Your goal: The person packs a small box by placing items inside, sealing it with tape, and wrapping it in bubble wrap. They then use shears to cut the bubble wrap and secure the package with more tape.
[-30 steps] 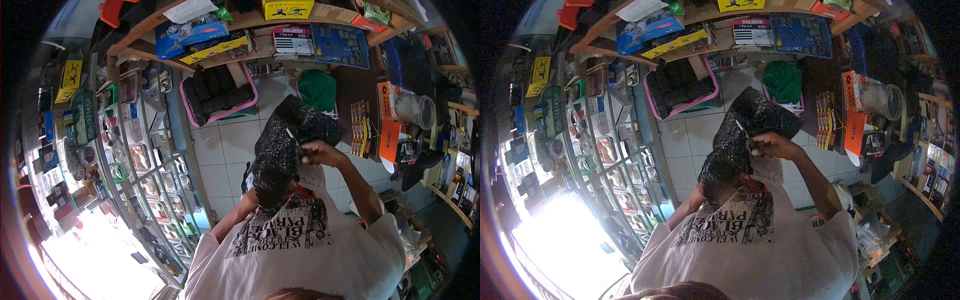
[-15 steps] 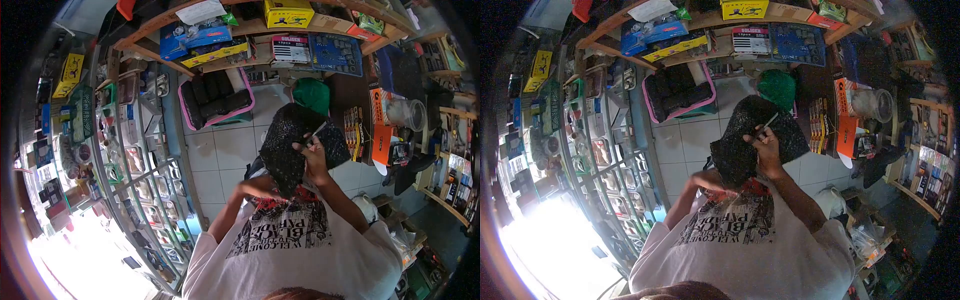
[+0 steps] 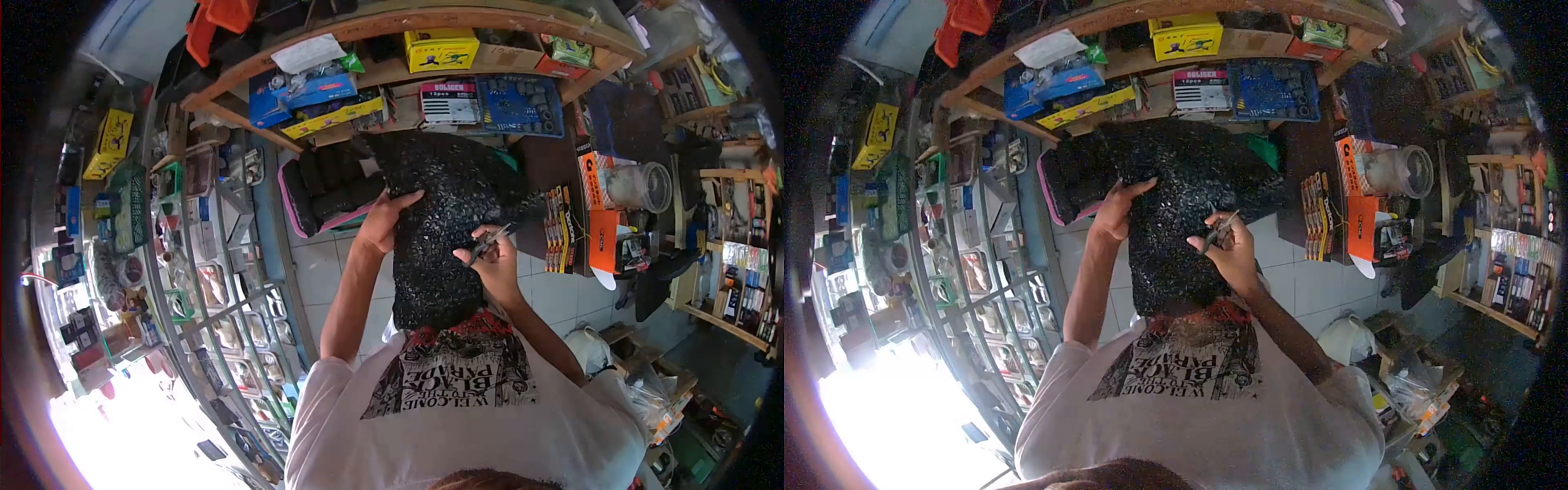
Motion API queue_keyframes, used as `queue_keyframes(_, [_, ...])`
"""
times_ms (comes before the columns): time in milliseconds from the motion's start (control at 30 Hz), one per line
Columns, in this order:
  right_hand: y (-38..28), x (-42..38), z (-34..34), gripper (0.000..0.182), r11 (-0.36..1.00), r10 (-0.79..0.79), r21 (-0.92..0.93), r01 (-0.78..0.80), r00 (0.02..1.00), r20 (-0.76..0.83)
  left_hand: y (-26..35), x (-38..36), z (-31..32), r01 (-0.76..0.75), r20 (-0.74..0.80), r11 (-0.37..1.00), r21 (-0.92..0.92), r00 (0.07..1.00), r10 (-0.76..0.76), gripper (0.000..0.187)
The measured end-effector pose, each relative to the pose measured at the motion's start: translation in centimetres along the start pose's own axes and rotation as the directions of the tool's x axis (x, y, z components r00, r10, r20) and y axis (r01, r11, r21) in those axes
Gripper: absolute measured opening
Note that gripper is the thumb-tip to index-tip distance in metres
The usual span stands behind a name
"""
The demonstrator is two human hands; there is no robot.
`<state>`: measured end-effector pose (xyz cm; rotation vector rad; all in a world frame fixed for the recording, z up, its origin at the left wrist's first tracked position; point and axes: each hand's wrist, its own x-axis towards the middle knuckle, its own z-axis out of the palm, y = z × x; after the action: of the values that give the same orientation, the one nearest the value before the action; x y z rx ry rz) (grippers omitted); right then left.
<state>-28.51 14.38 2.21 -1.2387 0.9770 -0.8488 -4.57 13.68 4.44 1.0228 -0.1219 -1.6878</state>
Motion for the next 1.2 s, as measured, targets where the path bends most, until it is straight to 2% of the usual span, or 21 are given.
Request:
queue_keyframes(133, [0.2, 0.1, -1.7, 0.042, 0.99, 0.008, -0.142, 0.011, 0.992, 0.126, 0.2, 0.6, 2.0, -0.164, -0.22, 0.974, 0.156, 0.956, 0.196, 0.036])
queue_keyframes(233, [-0.8, 0.2, -2.0, 0.047, 0.968, 0.031, -0.251, 0.018, 0.981, 0.19, 0.4, 0.8, 3.4, -0.268, -0.15, 0.92, 0.286, 0.936, 0.32, 0.04])
queue_keyframes(333, [-3.5, 0.3, -1.6, 0.052, 0.945, 0.002, -0.315, 0.087, 0.962, 0.273, 0.5, -0.3, 4.6, -0.377, 0.028, 0.827, 0.418, 0.915, 0.403, 0.039])
queue_keyframes(433, [-5.3, 0.6, -1.4, 0.054, 0.951, -0.064, -0.259, 0.17, 0.926, 0.372, 1.3, -0.8, 4.0, -0.241, -0.038, 0.857, 0.455, 0.957, 0.289, 0.037])
queue_keyframes(500, [-5.9, 0.7, -1.3, 0.054, 0.971, -0.099, -0.157, 0.179, 0.903, 0.417, 1.9, -1.1, 2.7, -0.227, -0.083, 0.943, 0.241, 0.964, 0.253, 0.036])
queue_keyframes(533, [-5.8, 0.6, -1.2, 0.054, 0.995, -0.06, -0.051, 0.09, 0.904, 0.422, 2.2, -1.1, 2.4, -0.223, -0.102, 0.966, 0.129, 0.966, 0.237, 0.035])
queue_keyframes(600, [-5.7, 0.0, -1.0, 0.054, 0.983, 0.015, 0.159, -0.097, 0.893, 0.449, 2.3, -1.6, 2.0, -0.296, -0.144, 0.952, 0.074, 0.942, 0.304, 0.036])
queue_keyframes(633, [-6.5, -0.1, -1.5, 0.053, 0.935, 0.18, 0.172, -0.309, 0.834, 0.521, 2.2, -1.7, 1.9, -0.316, -0.178, 0.948, 0.035, 0.931, 0.317, 0.036])
queue_keyframes(700, [-6.0, -0.1, -1.7, 0.054, 0.914, 0.16, 0.225, -0.336, 0.811, 0.562, 1.6, -1.9, 0.9, -0.321, -0.265, 0.947, 0.013, 0.912, 0.313, 0.038])
queue_keyframes(800, [-6.7, -0.2, -1.4, 0.054, 0.891, 0.208, 0.202, -0.406, 0.762, 0.614, 0.5, -1.7, -0.3, -0.375, -0.112, 0.876, -0.304, 0.927, 0.359, 0.038])
queue_keyframes(833, [-7.3, 0.0, -1.2, 0.054, 0.881, 0.235, 0.183, -0.437, 0.738, 0.632, 0.6, -1.9, 0.0, -0.356, -0.075, 0.883, -0.306, 0.934, 0.351, 0.037])
queue_keyframes(933, [-7.7, -0.3, -1.2, 0.053, 0.869, 0.297, 0.097, -0.485, 0.669, 0.681, 0.4, -3.0, 1.8, -0.51, -0.18, 0.856, -0.09, 0.853, 0.489, 0.037])
queue_keyframes(967, [-7.6, -0.5, -1.2, 0.053, 0.868, 0.316, 0.064, -0.493, 0.645, 0.696, 0.0, -3.1, 1.3, -0.49, -0.229, 0.861, -0.137, 0.861, 0.454, 0.038])
queue_keyframes(1067, [-7.3, -0.5, -1.1, 0.055, 0.912, 0.235, 0.077, -0.404, 0.666, 0.708, -0.3, -3.9, 1.4, -0.505, -0.228, 0.852, -0.134, 0.853, 0.47, 0.038])
queue_keyframes(1167, [-7.4, -0.4, -0.9, 0.057, 0.808, 0.247, 0.203, -0.553, 0.63, 0.736, -0.7, -4.2, 1.5, -0.512, -0.27, 0.853, -0.106, 0.84, 0.471, 0.035])
queue_keyframes(1200, [-7.4, -0.2, -0.9, 0.057, 0.814, 0.28, 0.176, -0.554, 0.639, 0.717, -0.9, -4.3, 1.9, -0.529, -0.289, 0.847, -0.052, 0.82, 0.494, 0.036])
